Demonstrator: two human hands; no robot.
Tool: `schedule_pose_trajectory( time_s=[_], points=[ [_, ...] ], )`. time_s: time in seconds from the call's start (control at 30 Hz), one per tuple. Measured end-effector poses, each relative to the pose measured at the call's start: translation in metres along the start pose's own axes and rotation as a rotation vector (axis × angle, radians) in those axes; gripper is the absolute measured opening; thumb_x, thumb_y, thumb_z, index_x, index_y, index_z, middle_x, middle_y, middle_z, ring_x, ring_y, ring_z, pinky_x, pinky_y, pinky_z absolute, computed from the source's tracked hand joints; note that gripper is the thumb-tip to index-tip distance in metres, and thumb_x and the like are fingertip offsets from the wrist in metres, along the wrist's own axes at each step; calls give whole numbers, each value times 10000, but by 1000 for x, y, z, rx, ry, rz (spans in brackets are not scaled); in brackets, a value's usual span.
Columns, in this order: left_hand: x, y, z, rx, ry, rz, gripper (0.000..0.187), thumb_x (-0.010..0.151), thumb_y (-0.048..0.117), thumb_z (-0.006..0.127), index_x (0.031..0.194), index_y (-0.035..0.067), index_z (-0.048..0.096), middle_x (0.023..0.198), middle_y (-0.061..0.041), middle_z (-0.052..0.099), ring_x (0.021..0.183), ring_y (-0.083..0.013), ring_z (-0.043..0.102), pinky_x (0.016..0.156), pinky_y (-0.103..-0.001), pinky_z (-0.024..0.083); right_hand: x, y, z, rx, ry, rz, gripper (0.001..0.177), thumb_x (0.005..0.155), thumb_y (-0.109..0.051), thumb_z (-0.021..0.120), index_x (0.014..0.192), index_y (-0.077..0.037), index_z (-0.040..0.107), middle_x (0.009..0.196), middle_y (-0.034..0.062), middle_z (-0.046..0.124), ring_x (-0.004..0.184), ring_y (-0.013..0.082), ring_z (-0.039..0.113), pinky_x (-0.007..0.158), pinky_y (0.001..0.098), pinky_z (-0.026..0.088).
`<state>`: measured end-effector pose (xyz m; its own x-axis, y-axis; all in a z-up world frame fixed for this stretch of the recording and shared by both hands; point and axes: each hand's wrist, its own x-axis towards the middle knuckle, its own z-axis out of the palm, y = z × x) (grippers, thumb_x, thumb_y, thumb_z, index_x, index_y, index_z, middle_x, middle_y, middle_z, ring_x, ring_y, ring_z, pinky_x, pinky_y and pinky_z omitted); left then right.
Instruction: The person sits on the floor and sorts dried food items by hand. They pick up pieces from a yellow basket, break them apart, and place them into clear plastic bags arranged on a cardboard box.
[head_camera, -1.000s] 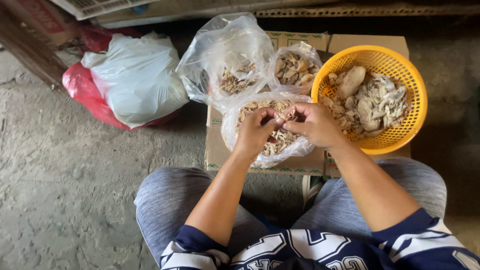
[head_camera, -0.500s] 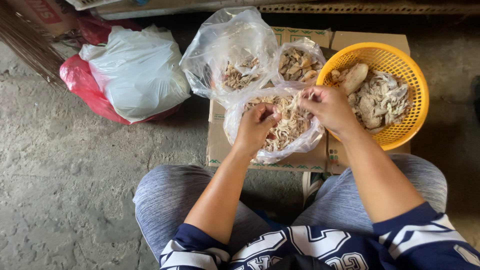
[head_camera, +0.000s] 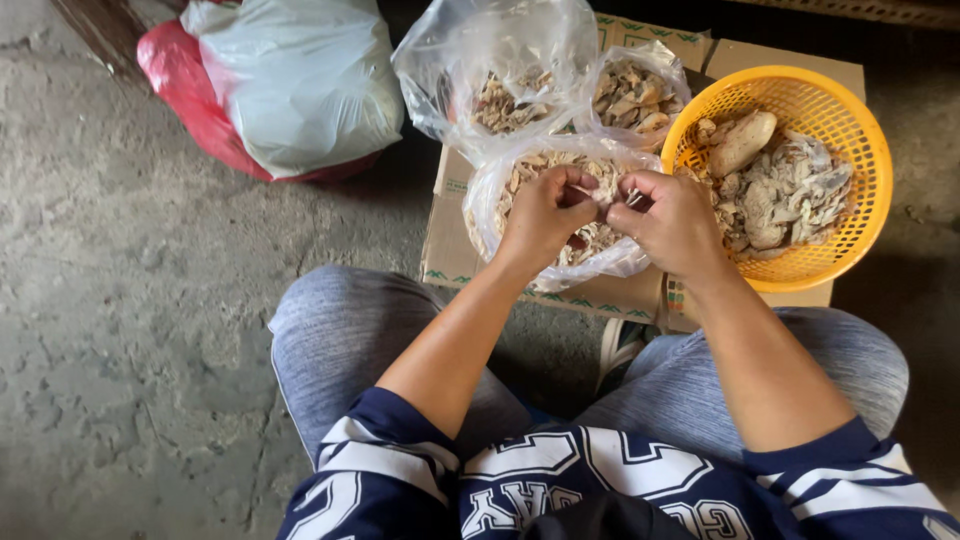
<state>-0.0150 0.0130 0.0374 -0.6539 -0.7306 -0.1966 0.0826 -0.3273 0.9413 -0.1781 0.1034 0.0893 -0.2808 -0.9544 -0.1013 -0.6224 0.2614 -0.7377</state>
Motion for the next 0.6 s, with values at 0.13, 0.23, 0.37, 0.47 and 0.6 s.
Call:
schedule_pose_trajectory(
  time_s=[0.13, 0.23, 0.37, 0.47, 0.6],
  points=[
    [-11, 11, 7, 321, 90, 215, 214, 863, 119, 746, 1041, 12, 696, 858, -73, 718, 729, -149, 682, 630, -299, 562, -5, -6, -5, -51, 67, -124, 223, 859, -155, 778, 1033, -23, 735, 757, 92, 692, 648, 105, 610, 619, 297, 493],
    [-14, 17, 8, 461, 104, 276, 235, 850, 156, 746, 1030, 10, 710, 889, -92, 739, 759, -194, 709, 697, -336, 563, -8, -6, -5, 117, 56, -140, 209, 868, -132, 765, 1042, -25, 724, 859, 66, 728, 717, 84, 625, 644, 272, 511],
    [-15, 21, 10, 490, 105, 259, 242, 853, 163, 706, 1032, 1, 692, 867, -142, 736, 758, -254, 726, 708, -370, 559, -11, -5, -4, 48, 110, -144, 176, 872, -86, 777, 1024, -16, 723, 849, 64, 727, 705, 105, 630, 651, 274, 509],
    [-16, 21, 17, 578, 194, 468, 205, 841, 133, 724, 965, -22, 670, 885, -187, 700, 802, -323, 693, 733, -405, 548, -11, -1, 0, 139, 160, -226, 145, 901, -44, 744, 1037, -8, 708, 891, 52, 720, 782, 109, 619, 703, 272, 517],
    [-12, 22, 19, 592, 238, 424, 191, 836, 118, 723, 958, -20, 675, 865, -182, 703, 766, -327, 696, 703, -416, 551, -10, 0, -3, 129, 268, -248, 101, 918, -66, 731, 1007, -26, 703, 879, 28, 703, 761, 86, 622, 681, 258, 511]
  ],
)
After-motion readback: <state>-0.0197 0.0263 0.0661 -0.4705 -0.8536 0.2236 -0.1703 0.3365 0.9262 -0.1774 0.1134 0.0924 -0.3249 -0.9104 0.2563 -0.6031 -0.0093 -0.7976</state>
